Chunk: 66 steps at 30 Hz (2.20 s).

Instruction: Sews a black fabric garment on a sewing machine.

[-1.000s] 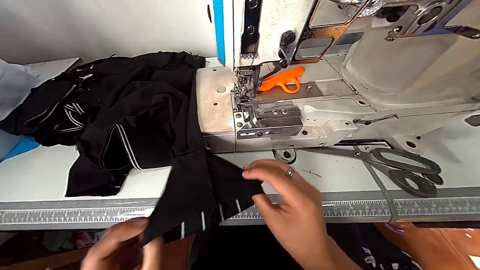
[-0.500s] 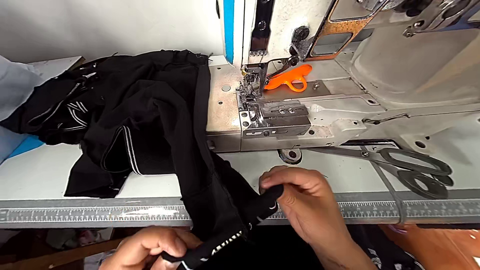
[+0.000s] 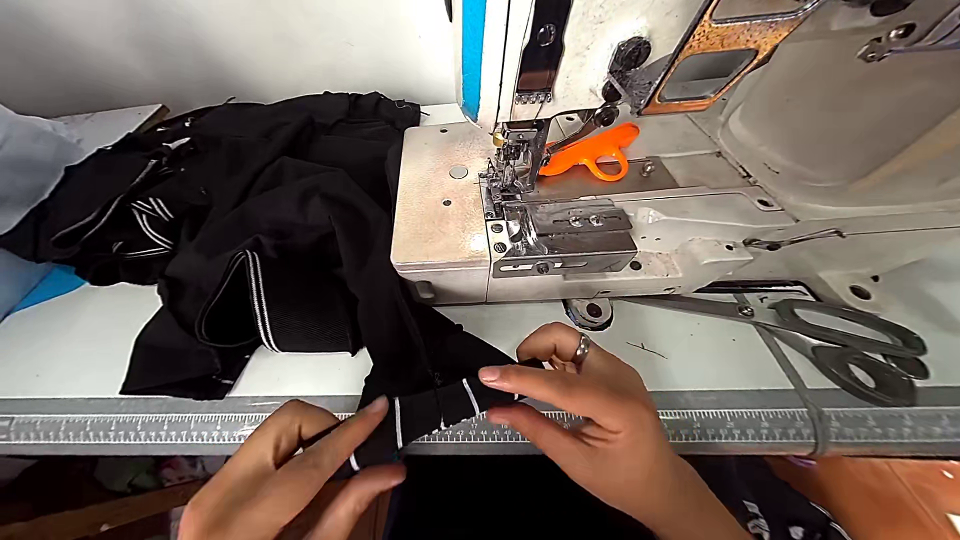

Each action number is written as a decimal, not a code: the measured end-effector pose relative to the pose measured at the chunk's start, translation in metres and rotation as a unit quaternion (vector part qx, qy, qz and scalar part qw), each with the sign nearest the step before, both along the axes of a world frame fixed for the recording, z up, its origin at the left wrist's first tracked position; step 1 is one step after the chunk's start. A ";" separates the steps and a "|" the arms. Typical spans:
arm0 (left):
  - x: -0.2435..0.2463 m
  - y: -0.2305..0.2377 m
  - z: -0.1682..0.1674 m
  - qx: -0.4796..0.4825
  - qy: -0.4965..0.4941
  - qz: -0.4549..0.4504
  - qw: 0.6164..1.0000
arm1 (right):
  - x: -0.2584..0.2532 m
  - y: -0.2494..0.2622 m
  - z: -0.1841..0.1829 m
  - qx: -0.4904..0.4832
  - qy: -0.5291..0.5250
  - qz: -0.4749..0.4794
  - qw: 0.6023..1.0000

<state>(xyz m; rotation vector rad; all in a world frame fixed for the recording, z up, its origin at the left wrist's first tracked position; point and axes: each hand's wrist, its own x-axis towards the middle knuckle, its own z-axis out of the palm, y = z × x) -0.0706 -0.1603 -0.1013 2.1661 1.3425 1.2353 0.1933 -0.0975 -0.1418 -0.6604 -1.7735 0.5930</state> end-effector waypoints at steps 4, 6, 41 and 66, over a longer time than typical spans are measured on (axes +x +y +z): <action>0.013 -0.002 -0.010 0.062 0.067 0.100 0.991 | -0.007 -0.001 -0.005 0.029 -0.040 -0.071 0.996; 0.018 0.001 -0.012 0.099 0.057 0.127 0.985 | -0.011 -0.004 -0.006 0.029 -0.048 -0.073 0.996; 0.064 0.186 0.071 0.180 0.164 0.023 0.970 | -0.011 0.029 0.051 -0.328 0.131 -0.032 0.935; 0.034 0.089 0.021 0.352 0.205 -0.091 0.909 | -0.008 0.028 0.046 -0.375 0.138 0.081 0.913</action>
